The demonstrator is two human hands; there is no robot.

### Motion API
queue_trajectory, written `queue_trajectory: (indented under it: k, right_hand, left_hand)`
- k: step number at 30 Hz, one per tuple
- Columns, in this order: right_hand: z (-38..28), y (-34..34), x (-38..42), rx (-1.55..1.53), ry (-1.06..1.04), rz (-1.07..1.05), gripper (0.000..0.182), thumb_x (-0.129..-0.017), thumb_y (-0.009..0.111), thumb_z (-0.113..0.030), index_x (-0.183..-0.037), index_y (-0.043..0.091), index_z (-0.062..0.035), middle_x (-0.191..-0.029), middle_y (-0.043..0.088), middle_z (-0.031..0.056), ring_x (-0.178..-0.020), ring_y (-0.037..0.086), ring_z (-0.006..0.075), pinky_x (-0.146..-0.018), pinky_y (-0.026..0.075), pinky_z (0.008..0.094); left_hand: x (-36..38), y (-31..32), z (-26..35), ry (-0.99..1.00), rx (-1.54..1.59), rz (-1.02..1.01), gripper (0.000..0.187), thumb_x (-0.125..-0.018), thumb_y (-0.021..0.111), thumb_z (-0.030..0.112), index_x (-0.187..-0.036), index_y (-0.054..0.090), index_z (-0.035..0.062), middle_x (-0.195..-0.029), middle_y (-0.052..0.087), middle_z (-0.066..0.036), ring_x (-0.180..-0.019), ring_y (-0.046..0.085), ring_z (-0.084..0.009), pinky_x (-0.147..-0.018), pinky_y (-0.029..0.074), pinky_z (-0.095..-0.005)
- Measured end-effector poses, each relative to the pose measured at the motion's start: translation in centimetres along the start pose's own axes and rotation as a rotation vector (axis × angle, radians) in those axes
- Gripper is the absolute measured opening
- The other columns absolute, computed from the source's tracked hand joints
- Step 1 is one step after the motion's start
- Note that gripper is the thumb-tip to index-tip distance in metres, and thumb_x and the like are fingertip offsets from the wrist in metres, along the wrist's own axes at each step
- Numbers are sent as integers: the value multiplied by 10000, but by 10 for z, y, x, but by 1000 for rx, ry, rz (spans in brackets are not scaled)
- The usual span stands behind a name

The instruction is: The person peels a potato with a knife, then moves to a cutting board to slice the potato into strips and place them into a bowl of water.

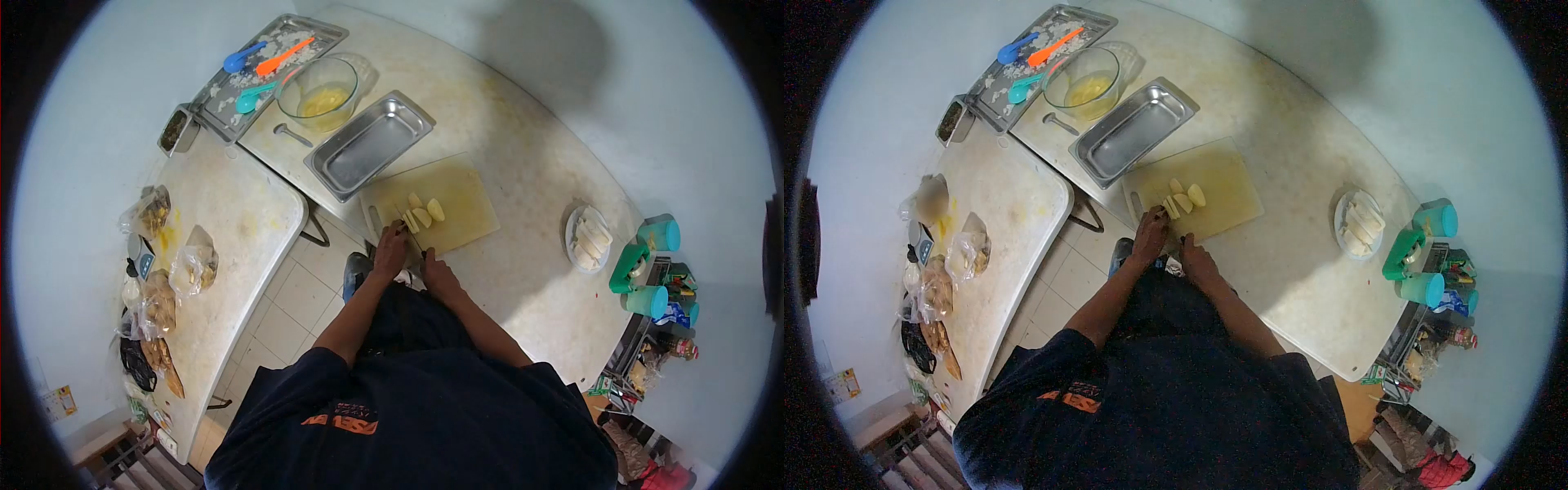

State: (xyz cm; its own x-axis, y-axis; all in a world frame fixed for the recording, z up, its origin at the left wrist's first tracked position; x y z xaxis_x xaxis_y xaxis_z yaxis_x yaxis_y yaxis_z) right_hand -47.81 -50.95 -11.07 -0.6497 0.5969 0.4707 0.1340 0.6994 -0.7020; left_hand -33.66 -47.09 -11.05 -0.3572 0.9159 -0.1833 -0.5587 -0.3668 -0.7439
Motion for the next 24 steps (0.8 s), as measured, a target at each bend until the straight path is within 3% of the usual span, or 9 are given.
queue_trajectory:
  k: [2, 5, 8, 11, 17, 24]
  right_hand:
    - [-3, 0, 0, 43, 9, 6, 403, -972, 432, -226, -1246, 332, 52, -858, 623, 340, -806, 633, 505, -693, 517, 545]
    - [6, 7, -6, -17, 68, 10, 391, -934, 462, -224, -1214, 323, 10, -838, 614, 362, -817, 619, 524, -721, 487, 590]
    - [-2, -1, -1, -38, 167, -81, 495, -954, 455, -249, -1337, 289, 18, -954, 619, 340, -919, 616, 506, -793, 498, 557]
    - [-1, 1, -3, -32, 178, -107, 558, -947, 468, -249, -1383, 252, 23, -978, 621, 333, -916, 616, 506, -793, 501, 551]
    - [12, 14, -11, -1, 123, -59, 605, -951, 487, -295, -1397, 230, 24, -988, 616, 335, -916, 622, 491, -786, 502, 550]
    - [22, 1, -13, -139, 46, -10, 398, -982, 456, -324, -1182, 376, 10, -851, 611, 339, -817, 611, 506, -712, 482, 572]
  left_hand:
    - [-1, 3, -1, -39, 33, -19, 304, -715, 621, -24, -1019, 619, -9, -1278, 490, -208, -1101, 507, -407, -941, 449, -458]
    - [1, 2, -2, 10, 7, 0, 328, -700, 615, -17, -1028, 617, -6, -1273, 488, -198, -1101, 499, -414, -949, 444, -465]
    - [-2, -2, 3, -39, 29, -78, 369, -695, 613, -4, -1064, 612, 1, -1281, 482, -191, -1104, 496, -412, -961, 436, -470]
    - [-1, -5, 6, -19, -17, -21, 294, -734, 590, -3, -1024, 639, -1, -1247, 513, -157, -1109, 506, -352, -943, 459, -433]
    - [-3, -7, 7, -82, 9, -83, 346, -731, 583, -7, -1075, 614, -18, -1292, 479, -130, -1125, 495, -344, -929, 476, -427]
    - [-2, 0, 2, -12, -34, -90, 357, -738, 583, -6, -1095, 605, -14, -1284, 483, -127, -1101, 518, -341, -932, 478, -422]
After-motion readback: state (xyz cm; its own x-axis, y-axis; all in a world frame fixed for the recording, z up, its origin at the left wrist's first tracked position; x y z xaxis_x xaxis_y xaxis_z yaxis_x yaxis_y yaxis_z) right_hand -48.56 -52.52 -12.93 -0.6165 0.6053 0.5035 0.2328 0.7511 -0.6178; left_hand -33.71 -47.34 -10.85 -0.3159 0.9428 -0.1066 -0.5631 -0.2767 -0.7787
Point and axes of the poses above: each hand's wrist, its own x-axis away from the middle knuckle, its own y-axis out of the palm, z = x × y, the point moved 6 cm from there along -x, towards the middle knuckle
